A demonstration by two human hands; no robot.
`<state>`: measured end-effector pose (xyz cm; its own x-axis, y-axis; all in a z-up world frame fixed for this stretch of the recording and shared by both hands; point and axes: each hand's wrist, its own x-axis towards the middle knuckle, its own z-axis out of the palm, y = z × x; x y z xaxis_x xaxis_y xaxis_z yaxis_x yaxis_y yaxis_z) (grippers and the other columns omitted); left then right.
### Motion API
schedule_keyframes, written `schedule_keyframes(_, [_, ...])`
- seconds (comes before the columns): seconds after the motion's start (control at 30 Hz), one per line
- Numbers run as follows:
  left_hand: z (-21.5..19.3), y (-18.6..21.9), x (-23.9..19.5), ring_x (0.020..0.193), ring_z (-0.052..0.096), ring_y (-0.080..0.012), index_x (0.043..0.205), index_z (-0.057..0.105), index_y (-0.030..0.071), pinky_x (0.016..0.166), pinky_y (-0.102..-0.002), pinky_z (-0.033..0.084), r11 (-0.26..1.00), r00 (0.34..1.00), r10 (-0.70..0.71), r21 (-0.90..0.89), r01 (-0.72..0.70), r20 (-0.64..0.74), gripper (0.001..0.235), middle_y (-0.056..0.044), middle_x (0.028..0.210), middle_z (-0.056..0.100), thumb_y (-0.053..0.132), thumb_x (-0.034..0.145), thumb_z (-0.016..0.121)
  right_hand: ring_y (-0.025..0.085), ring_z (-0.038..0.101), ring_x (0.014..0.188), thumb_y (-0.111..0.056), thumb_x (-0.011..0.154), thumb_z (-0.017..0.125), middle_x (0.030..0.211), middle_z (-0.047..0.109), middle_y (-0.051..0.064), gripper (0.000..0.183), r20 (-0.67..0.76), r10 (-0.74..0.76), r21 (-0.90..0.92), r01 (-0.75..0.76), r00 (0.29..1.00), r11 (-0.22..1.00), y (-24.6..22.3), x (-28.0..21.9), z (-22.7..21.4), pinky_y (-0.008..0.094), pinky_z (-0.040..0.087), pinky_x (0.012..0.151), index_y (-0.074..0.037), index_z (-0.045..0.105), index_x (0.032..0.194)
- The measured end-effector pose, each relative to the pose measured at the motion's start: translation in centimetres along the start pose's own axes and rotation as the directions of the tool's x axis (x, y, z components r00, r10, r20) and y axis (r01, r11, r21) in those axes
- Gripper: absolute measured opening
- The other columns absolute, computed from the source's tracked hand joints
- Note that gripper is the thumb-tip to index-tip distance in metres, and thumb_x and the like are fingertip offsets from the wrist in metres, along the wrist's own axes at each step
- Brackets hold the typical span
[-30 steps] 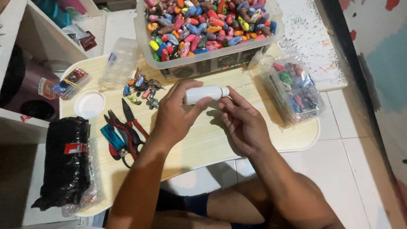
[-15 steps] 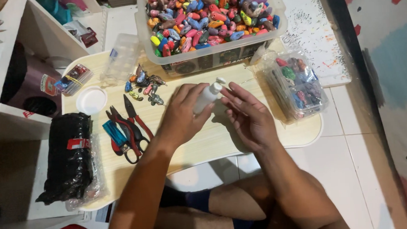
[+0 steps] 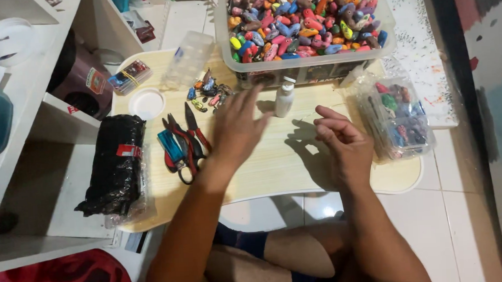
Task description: Assembling soft plastic fishing lures by inserting components and applying glue
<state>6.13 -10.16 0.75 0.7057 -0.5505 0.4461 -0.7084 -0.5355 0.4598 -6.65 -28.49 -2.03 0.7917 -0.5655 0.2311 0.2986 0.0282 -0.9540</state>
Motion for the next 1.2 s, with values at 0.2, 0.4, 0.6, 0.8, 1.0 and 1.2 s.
schedule_keyframes(0.2, [-1.2, -4.0, -4.0, 0.112, 0.056, -0.0306, 0.124, 0.07, 0.011, 0.08, -0.041, 0.046, 0.852, 0.988, 0.079, 0.523, 0.002, -0.133, 0.03, -0.007, 0.122, 0.065, 0.008, 0.096, 0.063, 0.02, 0.072, 0.102, -0.003, 0.091, 0.077, 0.129, 0.07, 0.021, 0.013, -0.003, 0.008, 0.036, -0.008, 1.0, 0.999, 0.3, 0.0, 0.3, 0.024, 0.059, 0.077, 0.002, 0.067, 0.098])
schedule_keyframes(0.4, [0.6, -4.7, -3.3, 0.086, 0.053, -0.0306, 0.102, 0.071, 0.013, 0.063, -0.04, 0.037, 0.788, 0.955, 0.17, 0.615, 0.016, -0.242, 0.013, -0.009, 0.095, 0.056, 0.012, 0.094, 0.06, 0.019, 0.071, 0.103, -0.002, 0.094, 0.074, 0.13, 0.069, 0.021, 0.008, 0.045, -0.016, -0.029, 0.018, 0.999, 0.999, 0.7, -0.3, 0.1, 0.025, 0.057, 0.076, 0.002, 0.068, 0.099])
schedule_keyframes(0.6, [0.1, -3.8, -3.5, 0.094, 0.057, -0.0323, 0.103, 0.066, 0.011, 0.068, -0.041, 0.041, 0.826, 0.962, 0.156, 0.564, -0.002, -0.226, 0.009, -0.01, 0.096, 0.063, 0.014, 0.099, 0.059, 0.02, 0.072, 0.096, -0.004, 0.092, 0.076, 0.124, 0.071, 0.023, 0.011, 0.032, -0.036, 0.007, 0.036, 0.999, 0.999, 0.8, -0.6, 0.4, 0.025, 0.057, 0.073, 0.002, 0.068, 0.096])
schedule_keyframes(0.8, [-0.1, 0.4, -6.6, 0.099, 0.067, -0.0342, 0.113, 0.071, 0.018, 0.079, -0.042, 0.053, 0.985, 0.991, 0.033, -0.163, -0.053, -0.127, 0.021, -0.007, 0.095, 0.072, 0.024, 0.092, 0.07, 0.021, 0.071, 0.093, 0.0, 0.093, 0.073, 0.117, 0.07, 0.024, 0.009, 0.116, -0.056, -0.009, 0.058, 0.992, 0.998, 1.8, -0.3, -0.5, 0.029, 0.059, 0.074, 0.004, 0.066, 0.093])
schedule_keyframes(1.0, [0.3, 3.5, -7.6, 0.08, 0.076, -0.0233, 0.108, 0.073, 0.015, 0.071, -0.032, 0.059, 0.795, 0.964, -0.264, -0.568, 0.211, -0.012, 0.028, -0.007, 0.084, 0.079, 0.035, 0.089, 0.08, 0.025, 0.071, 0.093, -0.001, 0.086, 0.079, 0.114, 0.069, 0.023, 0.027, 0.299, -0.162, -0.099, 0.199, 0.94, 0.975, 1.0, -1.2, 0.3, 0.036, 0.06, 0.079, 0.005, 0.063, 0.107])
schedule_keyframes(1.2, [-0.2, 4.0, -7.9, 0.09, 0.078, -0.0253, 0.112, 0.076, 0.01, 0.077, -0.037, 0.062, 0.667, 0.942, -0.317, -0.679, 0.307, 0.114, 0.026, -0.015, 0.091, 0.08, 0.025, 0.091, 0.079, 0.027, 0.074, 0.081, -0.01, 0.084, 0.082, 0.102, 0.072, 0.015, 0.032, 0.497, -0.292, -0.278, 0.469, 0.817, 0.838, -1.3, -2.1, 1.9, 0.038, 0.061, 0.073, -0.007, 0.079, 0.116])
